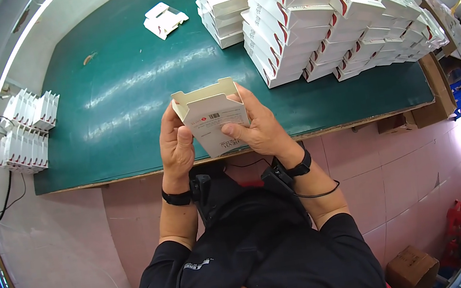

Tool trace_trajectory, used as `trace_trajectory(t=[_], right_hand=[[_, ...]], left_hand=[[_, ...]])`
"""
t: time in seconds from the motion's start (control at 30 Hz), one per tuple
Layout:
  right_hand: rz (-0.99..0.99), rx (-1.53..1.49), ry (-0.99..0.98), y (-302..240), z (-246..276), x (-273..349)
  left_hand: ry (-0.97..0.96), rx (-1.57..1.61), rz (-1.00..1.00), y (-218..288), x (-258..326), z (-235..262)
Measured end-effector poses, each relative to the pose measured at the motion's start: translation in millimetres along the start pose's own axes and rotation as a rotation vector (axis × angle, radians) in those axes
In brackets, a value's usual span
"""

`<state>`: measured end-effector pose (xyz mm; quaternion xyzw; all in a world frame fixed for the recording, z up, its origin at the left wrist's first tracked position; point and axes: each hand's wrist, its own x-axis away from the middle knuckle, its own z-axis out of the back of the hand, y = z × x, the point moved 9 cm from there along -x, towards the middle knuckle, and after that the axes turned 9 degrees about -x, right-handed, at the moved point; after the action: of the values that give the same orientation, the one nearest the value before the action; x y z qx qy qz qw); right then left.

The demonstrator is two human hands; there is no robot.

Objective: The person picks up a flat box, folds the sides and bottom flaps to shape it, and then tucks the top flap into the opening. They place the assembled box onto a stack and repeat the process with several more boxes.

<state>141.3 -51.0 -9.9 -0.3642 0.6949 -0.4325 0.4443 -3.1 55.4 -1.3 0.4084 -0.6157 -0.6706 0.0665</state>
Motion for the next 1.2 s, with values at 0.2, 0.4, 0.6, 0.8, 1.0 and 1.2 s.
trace_trajectory(t=[0.2, 0.4, 0.6, 0.8, 1.0, 1.2], right_hand=[[0.015, 0.096, -0.021, -1.2, 3.4, 0.2], [0.105, 0.151, 0.082, -31.3, 10.4, -0.6], [0.393, 0.466, -0.034, -91.6, -0.3, -3.4], [0.358, 0.426, -0.053, -87.7, 6.1, -3.3], [0.338, 0.416, -0.04, -86.4, 8.4, -3.4], [0.369, 0.476, -0.062, -93.5, 1.7, -3.7]], left_hand=[[0.022, -0.103, -0.063, 8.5, -0.3, 3.5], [0.054, -0.124, -0.052, 11.8, 1.1, 4.5], [0.007, -0.167, -0.055, 14.4, 0.0, -0.1], [-0.048, -0.29, -0.141, 20.0, 0.2, 1.1], [-0.173, -0.507, -0.227, 37.9, -5.3, 1.8], [-0.284, -0.565, -0.201, 55.1, -13.8, -5.5]])
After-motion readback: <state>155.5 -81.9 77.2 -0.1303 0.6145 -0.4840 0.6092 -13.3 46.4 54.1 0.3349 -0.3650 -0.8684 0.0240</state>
